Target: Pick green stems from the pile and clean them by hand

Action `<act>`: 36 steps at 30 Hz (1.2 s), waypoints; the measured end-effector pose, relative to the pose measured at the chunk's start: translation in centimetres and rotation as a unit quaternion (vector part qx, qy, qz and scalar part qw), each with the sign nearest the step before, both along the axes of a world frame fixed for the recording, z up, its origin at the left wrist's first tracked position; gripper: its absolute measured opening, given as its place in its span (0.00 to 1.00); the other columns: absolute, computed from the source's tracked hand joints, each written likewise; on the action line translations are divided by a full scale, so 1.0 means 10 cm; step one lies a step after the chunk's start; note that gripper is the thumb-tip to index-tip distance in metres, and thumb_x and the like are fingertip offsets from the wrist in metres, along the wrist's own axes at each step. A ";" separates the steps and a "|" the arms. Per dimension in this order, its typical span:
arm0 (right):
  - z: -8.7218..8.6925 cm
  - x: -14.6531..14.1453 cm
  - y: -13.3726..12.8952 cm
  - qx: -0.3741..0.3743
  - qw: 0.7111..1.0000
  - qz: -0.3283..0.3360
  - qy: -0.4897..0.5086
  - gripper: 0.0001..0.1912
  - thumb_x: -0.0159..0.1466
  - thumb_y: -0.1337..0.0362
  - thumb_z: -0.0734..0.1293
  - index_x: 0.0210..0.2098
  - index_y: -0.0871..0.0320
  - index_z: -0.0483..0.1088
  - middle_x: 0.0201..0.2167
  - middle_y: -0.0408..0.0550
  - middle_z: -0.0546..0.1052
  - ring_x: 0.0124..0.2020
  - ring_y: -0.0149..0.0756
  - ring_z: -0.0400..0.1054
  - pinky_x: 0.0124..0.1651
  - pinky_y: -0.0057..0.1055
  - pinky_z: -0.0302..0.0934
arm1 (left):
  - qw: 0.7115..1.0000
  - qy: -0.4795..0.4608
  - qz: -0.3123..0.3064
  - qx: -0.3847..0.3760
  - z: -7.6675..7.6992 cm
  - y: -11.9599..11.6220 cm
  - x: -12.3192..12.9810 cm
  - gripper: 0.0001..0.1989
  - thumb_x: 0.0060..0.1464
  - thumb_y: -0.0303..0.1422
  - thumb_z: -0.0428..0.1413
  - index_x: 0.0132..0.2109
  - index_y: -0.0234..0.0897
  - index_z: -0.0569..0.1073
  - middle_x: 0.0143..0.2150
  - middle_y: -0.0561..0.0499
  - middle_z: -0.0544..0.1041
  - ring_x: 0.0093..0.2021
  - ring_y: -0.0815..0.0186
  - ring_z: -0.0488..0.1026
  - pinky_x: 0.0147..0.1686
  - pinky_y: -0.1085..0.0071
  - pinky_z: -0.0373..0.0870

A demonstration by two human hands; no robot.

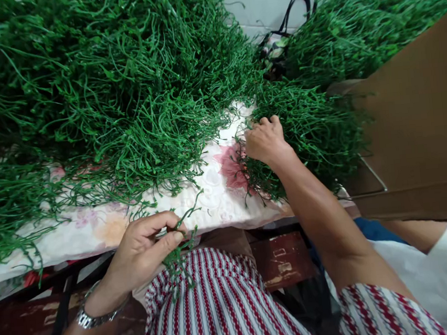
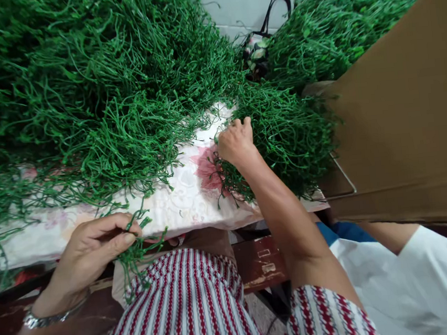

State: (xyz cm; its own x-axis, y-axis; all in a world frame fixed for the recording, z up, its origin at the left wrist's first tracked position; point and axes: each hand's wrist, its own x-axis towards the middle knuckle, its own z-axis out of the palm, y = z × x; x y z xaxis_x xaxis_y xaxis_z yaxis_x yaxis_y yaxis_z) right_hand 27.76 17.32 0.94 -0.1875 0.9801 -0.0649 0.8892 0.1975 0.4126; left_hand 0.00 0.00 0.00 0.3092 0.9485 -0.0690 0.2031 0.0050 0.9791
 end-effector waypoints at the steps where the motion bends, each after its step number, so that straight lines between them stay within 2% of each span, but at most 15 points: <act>1: 0.02 0.01 -0.03 0.006 1.000 0.003 0.001 0.12 0.57 0.67 0.60 0.32 0.65 0.74 0.38 0.58 0.74 0.47 0.50 0.62 0.50 0.46 0.46 | 1.000 -0.007 0.001 0.002 0.00 0.00 0.00 0.05 0.54 0.32 0.55 0.31 0.36 0.73 0.28 0.53 0.72 0.30 0.71 0.67 0.30 0.77 0.61; 9: 0.22 0.00 -0.30 0.057 0.996 0.048 0.045 0.12 0.59 0.70 0.58 0.29 0.68 0.72 0.32 0.60 0.74 0.40 0.47 0.65 0.47 0.43 0.51 | 0.997 -0.067 0.047 -0.006 0.00 -0.02 -0.05 0.02 0.53 0.30 0.57 0.34 0.39 0.75 0.29 0.54 0.74 0.30 0.72 0.68 0.30 0.79 0.62; 12: 0.27 -0.05 -0.45 0.049 0.993 0.063 0.082 0.13 0.61 0.68 0.57 0.32 0.67 0.72 0.33 0.59 0.75 0.38 0.46 0.67 0.44 0.42 0.54 | 0.990 -0.112 0.087 -0.023 0.02 -0.01 -0.03 0.03 0.51 0.30 0.58 0.35 0.38 0.76 0.30 0.53 0.73 0.30 0.72 0.67 0.29 0.78 0.62; 14: 0.27 -0.13 -0.58 0.020 0.982 0.114 0.151 0.13 0.63 0.66 0.57 0.37 0.64 0.72 0.35 0.57 0.76 0.38 0.45 0.68 0.43 0.40 0.57 | 0.979 -0.164 0.122 -0.015 0.04 0.03 0.02 0.02 0.49 0.29 0.60 0.33 0.37 0.76 0.29 0.52 0.73 0.29 0.71 0.67 0.28 0.77 0.63; 15: 0.26 -0.18 -0.66 -0.003 0.965 0.157 0.209 0.13 0.63 0.66 0.58 0.39 0.63 0.72 0.36 0.55 0.76 0.38 0.43 0.69 0.43 0.39 0.58 | 0.971 -0.195 0.141 -0.008 0.05 0.06 0.05 0.01 0.48 0.29 0.60 0.32 0.37 0.76 0.28 0.52 0.72 0.28 0.71 0.67 0.28 0.76 0.63; 16: 0.25 -0.25 -0.74 -0.032 0.937 0.207 0.280 0.13 0.64 0.65 0.58 0.40 0.62 0.72 0.37 0.53 0.76 0.38 0.41 0.69 0.43 0.37 0.59 | 0.961 -0.227 0.157 -0.002 0.06 0.10 0.08 0.01 0.47 0.28 0.61 0.30 0.37 0.75 0.27 0.53 0.72 0.27 0.71 0.67 0.29 0.75 0.64; 18: 0.21 -0.42 -0.92 -0.093 0.846 0.298 0.432 0.13 0.66 0.65 0.57 0.43 0.61 0.70 0.39 0.50 0.76 0.40 0.35 0.69 0.43 0.31 0.61 | 0.943 -0.276 0.186 -0.007 0.08 0.17 0.14 0.02 0.45 0.27 0.61 0.29 0.36 0.75 0.28 0.54 0.71 0.26 0.72 0.67 0.29 0.74 0.65; 20: 0.15 -0.61 -1.07 -0.128 0.760 0.337 0.541 0.13 0.66 0.64 0.58 0.45 0.62 0.69 0.39 0.51 0.75 0.40 0.32 0.69 0.43 0.29 0.62 | 0.932 -0.299 0.206 -0.023 0.09 0.23 0.19 0.03 0.43 0.26 0.62 0.29 0.36 0.75 0.28 0.54 0.73 0.26 0.72 0.68 0.30 0.74 0.67; 22: 0.08 -0.79 -1.18 -0.136 0.714 0.336 0.599 0.13 0.65 0.62 0.61 0.44 0.63 0.68 0.37 0.51 0.74 0.39 0.32 0.68 0.42 0.29 0.62 | 0.927 -0.303 0.218 -0.035 0.09 0.27 0.23 0.04 0.42 0.25 0.63 0.28 0.35 0.75 0.28 0.53 0.74 0.27 0.73 0.69 0.32 0.76 0.67; 26: -0.09 -0.98 -1.26 -0.128 0.670 0.304 0.665 0.06 0.64 0.66 0.61 0.35 0.62 0.69 0.28 0.45 0.71 0.30 0.28 0.65 0.35 0.26 0.61 | 0.928 -0.299 0.215 -0.058 0.06 0.26 0.26 0.04 0.41 0.26 0.64 0.28 0.36 0.76 0.29 0.53 0.76 0.30 0.73 0.70 0.33 0.78 0.67; 29: -0.18 -0.99 -1.27 -0.120 0.650 0.275 0.698 0.05 0.63 0.67 0.62 0.34 0.61 0.68 0.26 0.43 0.70 0.29 0.27 0.64 0.34 0.26 0.60 | 0.932 -0.285 0.212 -0.076 0.03 0.22 0.24 0.05 0.42 0.30 0.64 0.29 0.36 0.76 0.31 0.52 0.77 0.30 0.72 0.70 0.34 0.77 0.68; 33: -0.21 -0.99 -1.32 -0.141 0.641 0.262 0.707 0.04 0.62 0.67 0.62 0.34 0.61 0.68 0.27 0.44 0.70 0.30 0.27 0.64 0.35 0.26 0.60 | 0.943 -0.249 0.204 -0.081 0.00 0.16 0.21 0.05 0.43 0.31 0.63 0.28 0.36 0.75 0.29 0.52 0.74 0.30 0.71 0.68 0.31 0.76 0.65; 36: -0.22 -1.02 -1.34 -0.162 0.637 0.243 0.713 0.05 0.62 0.66 0.62 0.37 0.61 0.67 0.30 0.45 0.71 0.33 0.28 0.65 0.38 0.26 0.60 | 0.945 -0.240 0.219 -0.029 -0.02 0.15 0.21 0.05 0.43 0.29 0.63 0.26 0.35 0.74 0.29 0.53 0.69 0.33 0.70 0.65 0.36 0.75 0.64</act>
State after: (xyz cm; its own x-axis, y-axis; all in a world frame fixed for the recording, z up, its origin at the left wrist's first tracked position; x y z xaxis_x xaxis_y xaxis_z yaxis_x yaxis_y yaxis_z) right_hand 17.59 3.92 -1.28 -0.5578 0.7627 0.3271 0.1160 0.4620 -0.8793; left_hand 2.08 1.52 -0.17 -0.1043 0.9916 -0.0763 -0.2987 0.0419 0.9534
